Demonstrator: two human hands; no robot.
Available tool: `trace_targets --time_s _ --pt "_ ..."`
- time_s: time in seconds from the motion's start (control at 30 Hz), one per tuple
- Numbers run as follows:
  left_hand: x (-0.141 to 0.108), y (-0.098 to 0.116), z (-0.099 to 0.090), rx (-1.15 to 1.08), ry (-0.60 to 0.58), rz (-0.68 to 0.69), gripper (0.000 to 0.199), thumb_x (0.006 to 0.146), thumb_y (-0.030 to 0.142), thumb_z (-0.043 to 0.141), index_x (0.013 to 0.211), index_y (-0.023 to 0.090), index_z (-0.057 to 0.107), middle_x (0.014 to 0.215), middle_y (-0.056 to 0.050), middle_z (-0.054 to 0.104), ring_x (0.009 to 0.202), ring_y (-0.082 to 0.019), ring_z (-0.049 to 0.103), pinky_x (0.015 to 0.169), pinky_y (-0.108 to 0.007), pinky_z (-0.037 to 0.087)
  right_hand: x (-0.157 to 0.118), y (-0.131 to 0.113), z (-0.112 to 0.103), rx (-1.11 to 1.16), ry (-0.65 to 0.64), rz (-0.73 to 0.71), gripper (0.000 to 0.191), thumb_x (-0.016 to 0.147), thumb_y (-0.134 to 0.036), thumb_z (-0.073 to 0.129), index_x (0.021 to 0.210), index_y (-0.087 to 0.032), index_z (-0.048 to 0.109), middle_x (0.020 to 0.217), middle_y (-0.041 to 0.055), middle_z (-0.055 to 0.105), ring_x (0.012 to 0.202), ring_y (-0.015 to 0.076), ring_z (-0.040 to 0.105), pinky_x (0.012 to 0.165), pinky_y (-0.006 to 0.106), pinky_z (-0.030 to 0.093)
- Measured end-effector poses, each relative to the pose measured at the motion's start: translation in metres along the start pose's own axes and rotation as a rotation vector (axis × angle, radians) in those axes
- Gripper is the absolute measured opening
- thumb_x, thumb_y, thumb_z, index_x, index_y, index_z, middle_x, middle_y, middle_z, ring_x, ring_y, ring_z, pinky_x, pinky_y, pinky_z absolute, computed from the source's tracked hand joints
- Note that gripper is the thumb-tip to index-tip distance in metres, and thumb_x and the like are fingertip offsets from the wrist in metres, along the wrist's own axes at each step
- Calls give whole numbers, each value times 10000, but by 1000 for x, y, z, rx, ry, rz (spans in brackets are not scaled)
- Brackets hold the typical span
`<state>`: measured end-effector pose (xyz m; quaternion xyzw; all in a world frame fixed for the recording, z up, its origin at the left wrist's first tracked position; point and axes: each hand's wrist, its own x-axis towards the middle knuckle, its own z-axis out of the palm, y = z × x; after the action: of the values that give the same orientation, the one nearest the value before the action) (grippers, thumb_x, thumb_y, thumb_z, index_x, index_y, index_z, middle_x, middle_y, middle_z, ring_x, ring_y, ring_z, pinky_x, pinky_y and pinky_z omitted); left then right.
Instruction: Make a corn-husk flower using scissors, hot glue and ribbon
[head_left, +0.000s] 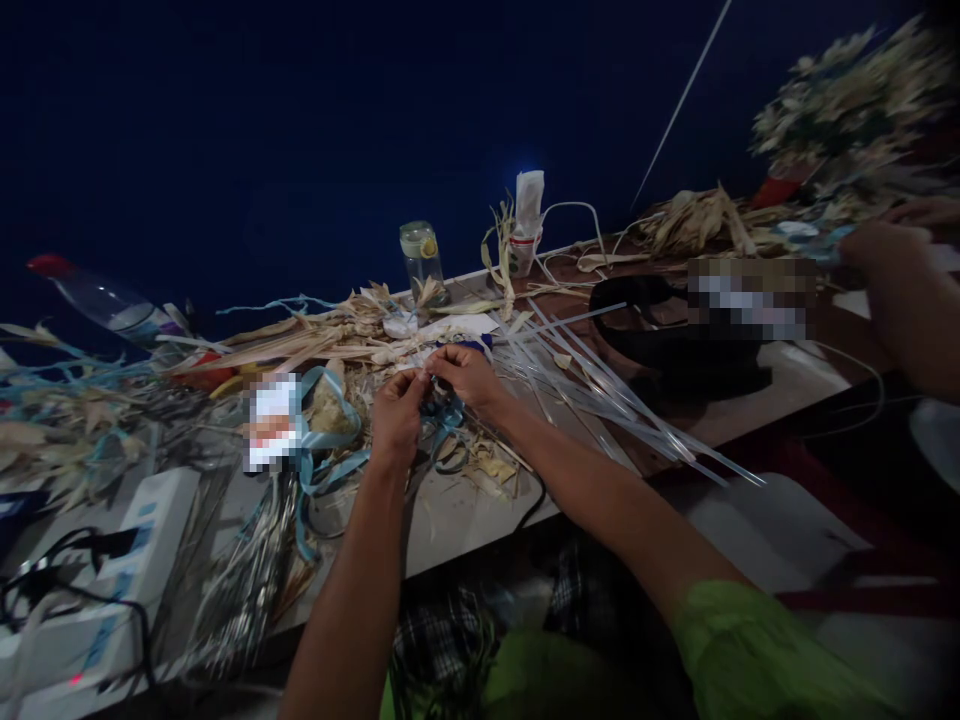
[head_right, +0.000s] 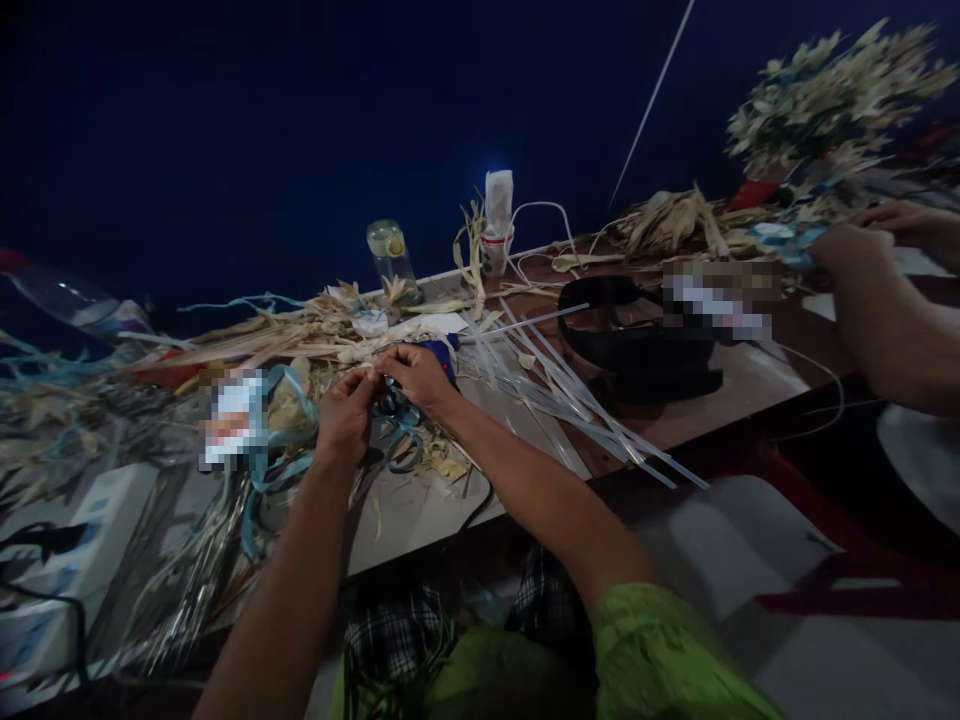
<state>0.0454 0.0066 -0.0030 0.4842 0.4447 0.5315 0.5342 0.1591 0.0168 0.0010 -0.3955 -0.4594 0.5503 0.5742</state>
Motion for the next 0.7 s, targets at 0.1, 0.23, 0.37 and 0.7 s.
trace_targets --time_s 0.1,0.23,0.37,0.7 --pt "1 2 -1 -19 38 6 178 656 322 642 653 162 564 561 42 487 510 -66 418 523 -201 345 0 -2 0 -29 -16 -12 358 627 -510 626 651 -162 542 555 -46 465 511 66 368 488 204 295" --pt "3 6 -5 -43 148 98 180 667 318 626 635 164 539 562 45 477 525 -62 425 552 -200 355 4 -1 -6 -246 33 -119 288 740 -450 532 764 -168 587 638 -18 518 591 94 431 548 211 340" --pt "8 7 -10 -102 248 162 165 668 307 621 669 171 528 589 50 484 524 -52 430 557 -194 357 5 4 -13 -740 -116 -253 176 763 -314 546 746 -158 625 746 25 577 721 127 492 668 237 363" --pt "4 9 -11 36 287 183 123 745 260 576 704 149 542 601 36 480 549 -58 416 557 -202 339 -6 8 -6 -1401 -244 -255 427 752 -544 530 767 -133 647 823 131 596 681 191 515 583 308 285"
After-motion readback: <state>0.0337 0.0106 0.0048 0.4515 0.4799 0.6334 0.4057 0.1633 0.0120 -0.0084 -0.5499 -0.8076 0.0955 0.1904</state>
